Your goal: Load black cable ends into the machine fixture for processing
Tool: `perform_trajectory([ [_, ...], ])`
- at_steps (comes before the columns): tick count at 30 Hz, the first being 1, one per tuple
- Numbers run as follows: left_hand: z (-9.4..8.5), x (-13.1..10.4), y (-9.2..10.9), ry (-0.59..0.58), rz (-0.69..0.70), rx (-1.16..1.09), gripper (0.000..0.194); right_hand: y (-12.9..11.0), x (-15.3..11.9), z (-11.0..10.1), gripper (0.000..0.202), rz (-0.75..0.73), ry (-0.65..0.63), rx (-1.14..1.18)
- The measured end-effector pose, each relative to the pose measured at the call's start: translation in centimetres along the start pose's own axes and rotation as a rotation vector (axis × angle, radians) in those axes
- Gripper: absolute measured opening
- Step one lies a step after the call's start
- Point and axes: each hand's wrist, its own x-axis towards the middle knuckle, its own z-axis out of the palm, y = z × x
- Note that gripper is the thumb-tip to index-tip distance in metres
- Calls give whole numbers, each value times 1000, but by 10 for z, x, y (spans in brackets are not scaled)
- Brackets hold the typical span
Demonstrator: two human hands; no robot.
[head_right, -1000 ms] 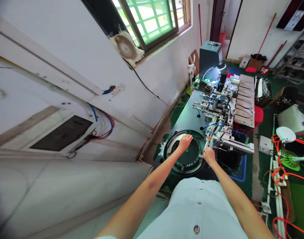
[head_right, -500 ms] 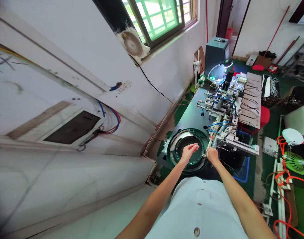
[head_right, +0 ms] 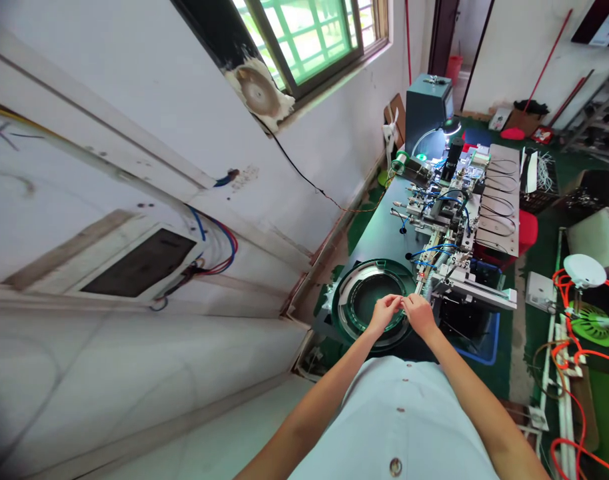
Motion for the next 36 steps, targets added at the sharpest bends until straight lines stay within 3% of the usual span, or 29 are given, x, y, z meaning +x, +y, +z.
perform_trajectory([
  [4, -6, 14, 0, -72, 71, 266, 25, 9, -2, 4, 27, 89, -11, 19],
  [10, -33, 64, 1, 51, 238, 719, 24, 31, -11, 12, 23, 304, -27, 28],
  [14, -45, 87, -6, 7, 387, 940, 23, 43, -15, 14, 21, 403, -67, 5],
  [19, -52, 94, -19, -56, 529, 1127, 23, 47, -17, 17, 20, 433, -131, -13],
  [26, -53, 98, -27, -59, 595, 1270, 24, 37, -6, 33, 18, 368, -252, -42],
  [36, -52, 100, -15, -159, 620, 1270, 23, 37, 0, 44, 19, 292, -309, -122],
])
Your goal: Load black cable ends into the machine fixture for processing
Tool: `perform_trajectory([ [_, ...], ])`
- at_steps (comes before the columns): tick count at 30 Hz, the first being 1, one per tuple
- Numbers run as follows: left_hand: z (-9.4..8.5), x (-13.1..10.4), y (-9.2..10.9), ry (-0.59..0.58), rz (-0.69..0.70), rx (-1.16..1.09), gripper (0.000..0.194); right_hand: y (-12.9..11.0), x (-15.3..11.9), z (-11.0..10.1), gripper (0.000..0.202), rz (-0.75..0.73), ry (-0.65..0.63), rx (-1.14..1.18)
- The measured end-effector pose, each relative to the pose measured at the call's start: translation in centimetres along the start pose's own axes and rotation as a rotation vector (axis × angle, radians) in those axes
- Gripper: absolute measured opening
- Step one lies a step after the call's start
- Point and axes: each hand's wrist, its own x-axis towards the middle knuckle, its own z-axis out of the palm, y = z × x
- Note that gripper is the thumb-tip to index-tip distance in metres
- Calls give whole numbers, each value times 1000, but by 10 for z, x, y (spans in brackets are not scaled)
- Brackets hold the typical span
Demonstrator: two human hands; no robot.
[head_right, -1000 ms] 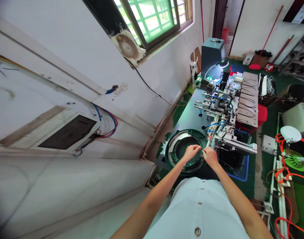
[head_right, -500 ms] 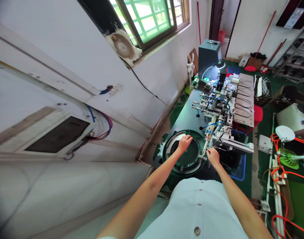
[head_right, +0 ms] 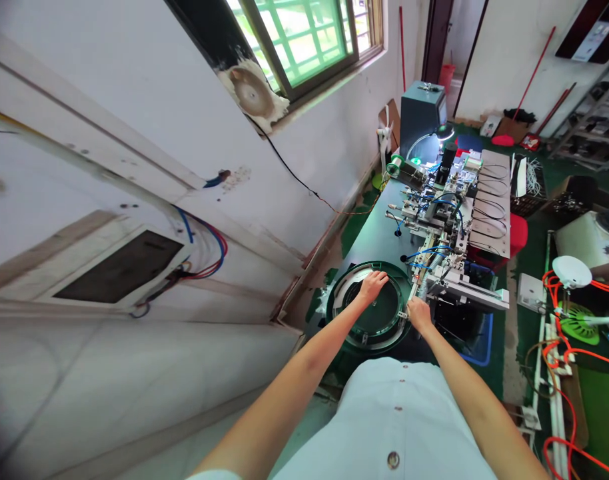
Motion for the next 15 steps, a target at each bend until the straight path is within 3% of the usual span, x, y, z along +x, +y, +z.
perform_trajectory([
  [9, -11, 1, -1, 3, -101, -299, 23, 10, -13, 5, 18, -69, 91, 87],
  [15, -24, -17, 21, 195, -364, -664, 21, 12, -15, -12, 24, -48, 296, 226],
])
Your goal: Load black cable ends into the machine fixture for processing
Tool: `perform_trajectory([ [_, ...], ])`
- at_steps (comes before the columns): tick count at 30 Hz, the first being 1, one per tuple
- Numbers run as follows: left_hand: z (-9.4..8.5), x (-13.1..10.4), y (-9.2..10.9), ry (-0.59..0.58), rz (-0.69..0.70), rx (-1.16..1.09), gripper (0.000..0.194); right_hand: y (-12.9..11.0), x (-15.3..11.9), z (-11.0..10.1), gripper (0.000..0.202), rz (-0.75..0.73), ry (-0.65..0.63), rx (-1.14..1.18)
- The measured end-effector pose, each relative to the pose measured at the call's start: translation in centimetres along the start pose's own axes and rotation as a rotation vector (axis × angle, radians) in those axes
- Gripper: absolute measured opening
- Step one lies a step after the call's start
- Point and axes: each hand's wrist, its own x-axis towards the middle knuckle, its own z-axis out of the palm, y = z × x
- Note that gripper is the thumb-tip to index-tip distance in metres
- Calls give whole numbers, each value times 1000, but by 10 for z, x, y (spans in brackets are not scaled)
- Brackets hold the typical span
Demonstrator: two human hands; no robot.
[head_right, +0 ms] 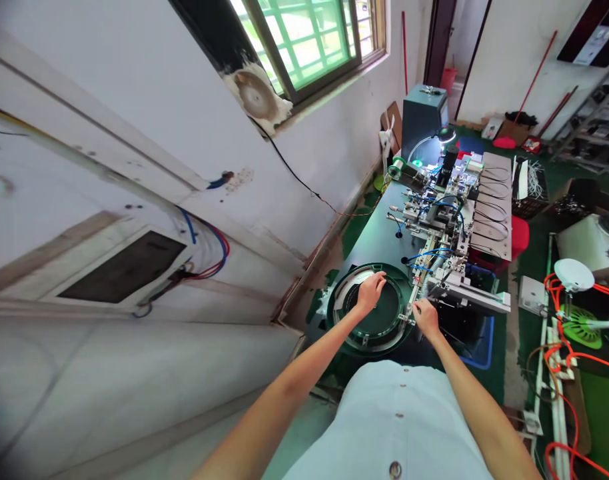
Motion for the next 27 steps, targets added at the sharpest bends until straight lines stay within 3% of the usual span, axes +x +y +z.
perform_trajectory([
  [3, 8, -20, 13, 58, -134, -219, 26, -11, 5, -12, 31, -28, 82, 67],
  [7, 21, -43, 27, 62, -257, -447, 30, -35, 9, -25, 28, -120, 101, 128],
  [13, 30, -58, 37, 73, -308, -574, 31, -57, 8, -30, 27, -218, 53, 84],
  [23, 24, -63, 45, 0, -93, -238, 28, -53, 8, -27, 21, -78, -4, -25],
  [27, 19, -44, 31, -43, -5, 12, 23, -40, 8, -24, 17, 29, -31, -29],
])
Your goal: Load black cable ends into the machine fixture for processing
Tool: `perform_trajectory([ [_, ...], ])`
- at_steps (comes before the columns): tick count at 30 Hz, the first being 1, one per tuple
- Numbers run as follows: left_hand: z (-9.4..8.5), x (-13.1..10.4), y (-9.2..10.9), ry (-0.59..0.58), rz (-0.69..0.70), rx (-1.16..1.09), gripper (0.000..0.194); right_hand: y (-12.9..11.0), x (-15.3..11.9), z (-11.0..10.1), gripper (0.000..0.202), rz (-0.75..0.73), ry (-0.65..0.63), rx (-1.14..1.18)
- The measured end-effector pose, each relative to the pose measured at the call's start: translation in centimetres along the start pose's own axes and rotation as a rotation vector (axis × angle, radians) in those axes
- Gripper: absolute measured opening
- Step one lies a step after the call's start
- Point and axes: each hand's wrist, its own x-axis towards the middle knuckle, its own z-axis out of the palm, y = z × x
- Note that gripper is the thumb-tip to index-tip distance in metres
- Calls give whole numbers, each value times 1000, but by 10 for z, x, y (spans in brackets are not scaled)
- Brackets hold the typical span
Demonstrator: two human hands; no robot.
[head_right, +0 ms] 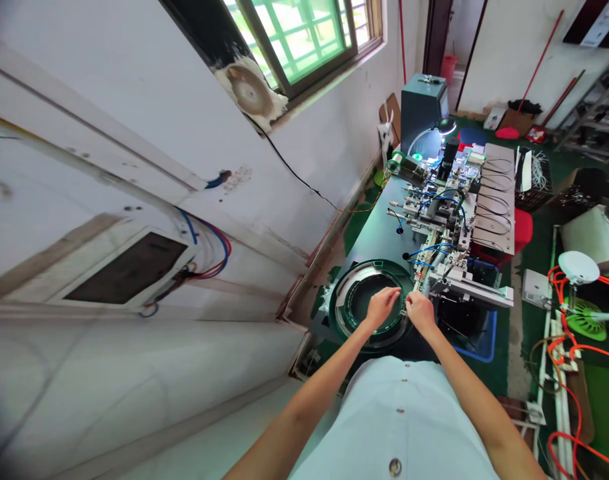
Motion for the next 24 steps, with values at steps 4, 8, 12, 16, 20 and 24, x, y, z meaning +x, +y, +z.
perform_trajectory([
  [4, -8, 36, -26, 33, 11, 255, 23, 20, -3, 8, 16, 95, -47, -3],
  [8, -11, 57, -47, -21, 91, 401, 22, 37, -5, 17, 20, 130, -115, -4],
  [12, -13, 63, -57, -82, 175, 446, 23, 44, -4, 22, 19, 133, -170, -29],
  [16, -19, 69, -60, -124, 200, 383, 23, 40, -2, 27, 19, 123, -223, -96],
  [20, -25, 71, -56, -92, 133, 237, 22, 30, 3, 33, 19, 109, -269, -189],
  [24, -25, 58, -42, 52, -30, 39, 22, 23, 9, 36, 20, 93, -311, -269],
])
